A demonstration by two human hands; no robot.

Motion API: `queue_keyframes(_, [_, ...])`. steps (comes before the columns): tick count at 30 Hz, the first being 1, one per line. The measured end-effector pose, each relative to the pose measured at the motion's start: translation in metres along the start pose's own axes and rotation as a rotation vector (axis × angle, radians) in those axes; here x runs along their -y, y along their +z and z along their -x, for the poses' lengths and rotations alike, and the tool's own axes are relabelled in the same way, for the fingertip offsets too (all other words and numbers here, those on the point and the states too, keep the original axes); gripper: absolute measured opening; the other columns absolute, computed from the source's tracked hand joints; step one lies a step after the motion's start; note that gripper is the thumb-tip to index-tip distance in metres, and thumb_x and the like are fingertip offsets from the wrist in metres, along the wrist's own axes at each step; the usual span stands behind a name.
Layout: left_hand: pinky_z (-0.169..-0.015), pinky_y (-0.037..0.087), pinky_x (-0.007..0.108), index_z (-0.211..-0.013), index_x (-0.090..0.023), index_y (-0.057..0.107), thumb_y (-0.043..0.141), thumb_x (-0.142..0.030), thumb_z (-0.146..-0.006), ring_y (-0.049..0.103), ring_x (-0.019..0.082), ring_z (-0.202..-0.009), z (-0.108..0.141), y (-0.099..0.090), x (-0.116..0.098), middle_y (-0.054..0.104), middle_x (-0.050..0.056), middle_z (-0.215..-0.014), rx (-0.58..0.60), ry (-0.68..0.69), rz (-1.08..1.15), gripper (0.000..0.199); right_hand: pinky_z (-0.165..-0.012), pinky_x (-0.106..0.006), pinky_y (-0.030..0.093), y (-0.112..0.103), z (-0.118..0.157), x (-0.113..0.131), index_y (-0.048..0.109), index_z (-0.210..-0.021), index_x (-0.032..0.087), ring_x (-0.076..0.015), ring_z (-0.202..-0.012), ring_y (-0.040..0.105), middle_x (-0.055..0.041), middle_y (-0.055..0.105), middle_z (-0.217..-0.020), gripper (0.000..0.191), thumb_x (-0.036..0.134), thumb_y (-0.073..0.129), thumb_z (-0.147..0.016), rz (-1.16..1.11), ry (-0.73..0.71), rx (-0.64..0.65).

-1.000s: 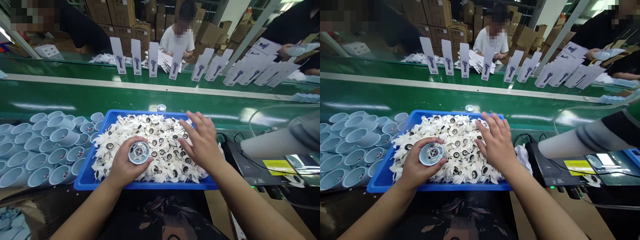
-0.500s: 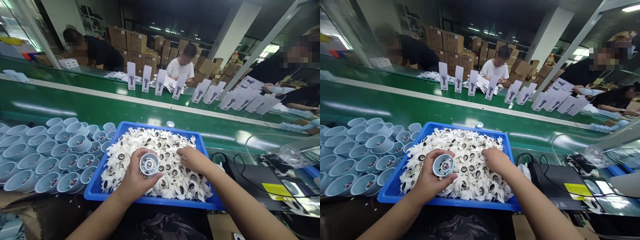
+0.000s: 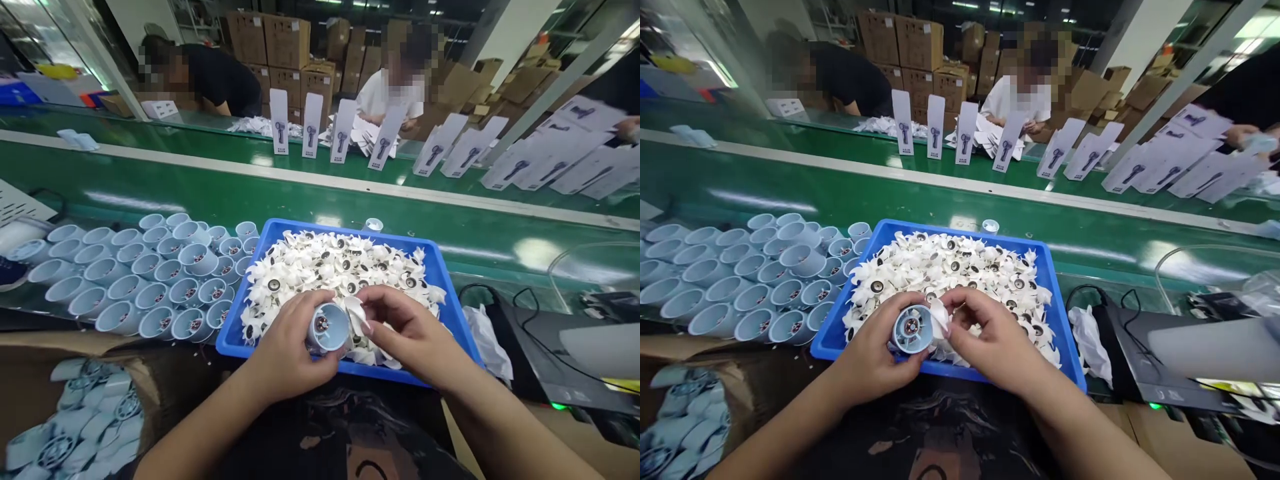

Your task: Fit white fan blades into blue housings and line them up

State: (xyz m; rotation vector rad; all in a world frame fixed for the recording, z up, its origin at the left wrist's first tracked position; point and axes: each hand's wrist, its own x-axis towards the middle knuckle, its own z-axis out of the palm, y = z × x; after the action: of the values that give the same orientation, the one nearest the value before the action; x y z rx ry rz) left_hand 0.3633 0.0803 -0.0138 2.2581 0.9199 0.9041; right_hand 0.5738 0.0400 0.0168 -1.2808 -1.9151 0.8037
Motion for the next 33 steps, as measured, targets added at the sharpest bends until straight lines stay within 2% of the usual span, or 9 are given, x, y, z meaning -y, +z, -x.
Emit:
queue_keyframes(3, [-0.102, 0.050, 0.048, -0.128, -0.020, 0.051, 0.062, -0.020, -0.078, 0.061, 0.029, -0.118, 0.000, 0.000, 0.000, 0.066, 0.012, -0.124, 0.004, 0.056, -0.067, 0.052, -0.075, -0.031, 0.052, 0.003, 0.002, 0.015, 0.055, -0.113, 0.024, -0.0158, -0.086, 0.059, -0.0009, 0.060, -0.100, 0.020, 0.019, 0.049, -0.094, 0.064, -0.057, -0.043])
queue_keyframes(8, [-0.097, 0.054, 0.048, -0.125, -0.022, 0.053, 0.065, -0.026, -0.085, 0.067, 0.028, -0.109, -0.001, 0.002, 0.000, 0.071, 0.010, -0.117, -0.048, 0.176, -0.146, 0.042, -0.082, -0.048, 0.046, 0.008, -0.001, 0.020, 0.066, -0.107, 0.022, -0.0275, -0.095, 0.055, -0.0065, 0.056, -0.106, 0.024, 0.008, 0.064, -0.088, 0.294, -0.102, -0.033])
queue_keyframes(15, [-0.102, 0.054, 0.043, -0.128, -0.021, 0.050, 0.059, -0.018, -0.090, 0.067, 0.024, -0.111, -0.009, 0.012, -0.011, 0.072, 0.010, -0.116, -0.180, 0.251, -0.200, 0.039, -0.072, -0.043, 0.047, 0.016, -0.017, 0.004, 0.069, -0.086, 0.018, -0.0253, -0.086, 0.054, -0.0060, 0.050, -0.096, 0.015, 0.003, 0.071, -0.082, 0.262, -0.118, -0.106])
queue_keyframes(20, [-0.101, 0.054, 0.044, -0.131, -0.023, 0.051, 0.072, -0.038, -0.086, 0.067, 0.025, -0.110, -0.022, -0.004, -0.012, 0.071, 0.009, -0.119, -0.042, 0.297, -0.203, 0.052, -0.086, -0.039, 0.052, -0.008, 0.016, -0.010, 0.071, -0.103, 0.032, -0.0214, -0.102, 0.058, -0.0044, 0.049, -0.114, 0.010, 0.026, 0.066, -0.096, 0.029, -0.066, -0.038])
queue_keyframes(23, [-0.103, 0.050, 0.054, -0.125, -0.028, 0.061, 0.081, -0.049, -0.075, 0.061, 0.031, -0.118, -0.060, -0.033, 0.004, 0.065, 0.009, -0.125, -0.040, 0.198, -0.286, 0.058, -0.088, -0.030, 0.054, -0.027, 0.054, -0.017, 0.072, -0.102, 0.038, -0.0185, -0.104, 0.059, -0.0026, 0.052, -0.114, 0.014, 0.046, 0.061, -0.100, -0.183, -0.020, 0.029])
queue_keyframes(26, [-0.096, 0.053, 0.051, -0.120, -0.026, 0.067, 0.081, -0.047, -0.075, 0.061, 0.031, -0.113, -0.127, -0.055, 0.035, 0.060, 0.010, -0.120, -0.023, -0.153, -0.416, 0.052, -0.083, -0.025, 0.056, -0.033, 0.079, -0.023, 0.072, -0.106, 0.039, -0.0181, -0.099, 0.062, -0.0038, 0.057, -0.107, 0.013, 0.043, 0.064, -0.098, -0.273, 0.026, -0.041])
queue_keyframes(28, [-0.104, 0.049, 0.042, -0.128, -0.021, 0.061, 0.076, -0.033, -0.081, 0.058, 0.028, -0.121, -0.174, -0.056, 0.059, 0.058, 0.011, -0.129, 0.028, -0.318, -0.499, 0.051, -0.082, -0.024, 0.057, -0.030, 0.083, -0.025, 0.072, -0.106, 0.037, -0.0195, -0.098, 0.064, -0.0051, 0.058, -0.104, 0.013, 0.040, 0.064, -0.097, -0.300, 0.052, -0.069])
queue_keyframes(30, [-0.106, 0.046, 0.041, -0.132, -0.014, 0.057, 0.076, -0.019, -0.080, 0.056, 0.029, -0.125, -0.212, -0.049, 0.081, 0.057, 0.016, -0.134, 0.050, -0.396, -0.541, 0.055, -0.083, -0.024, 0.058, -0.025, 0.082, -0.026, 0.072, -0.106, 0.036, -0.0205, -0.100, 0.064, -0.0054, 0.060, -0.105, 0.012, 0.039, 0.064, -0.096, -0.298, 0.040, -0.094])
queue_keyframes(33, [-0.096, 0.052, 0.045, -0.123, -0.013, 0.062, 0.073, -0.027, -0.086, 0.064, 0.028, -0.112, -0.239, -0.037, 0.103, 0.064, 0.014, -0.123, 0.125, -0.454, -0.549, 0.040, -0.082, -0.023, 0.059, -0.021, 0.084, -0.027, 0.069, -0.112, 0.039, -0.0208, -0.102, 0.065, -0.0045, 0.062, -0.106, 0.018, 0.032, 0.064, -0.096, -0.258, -0.078, -0.161])
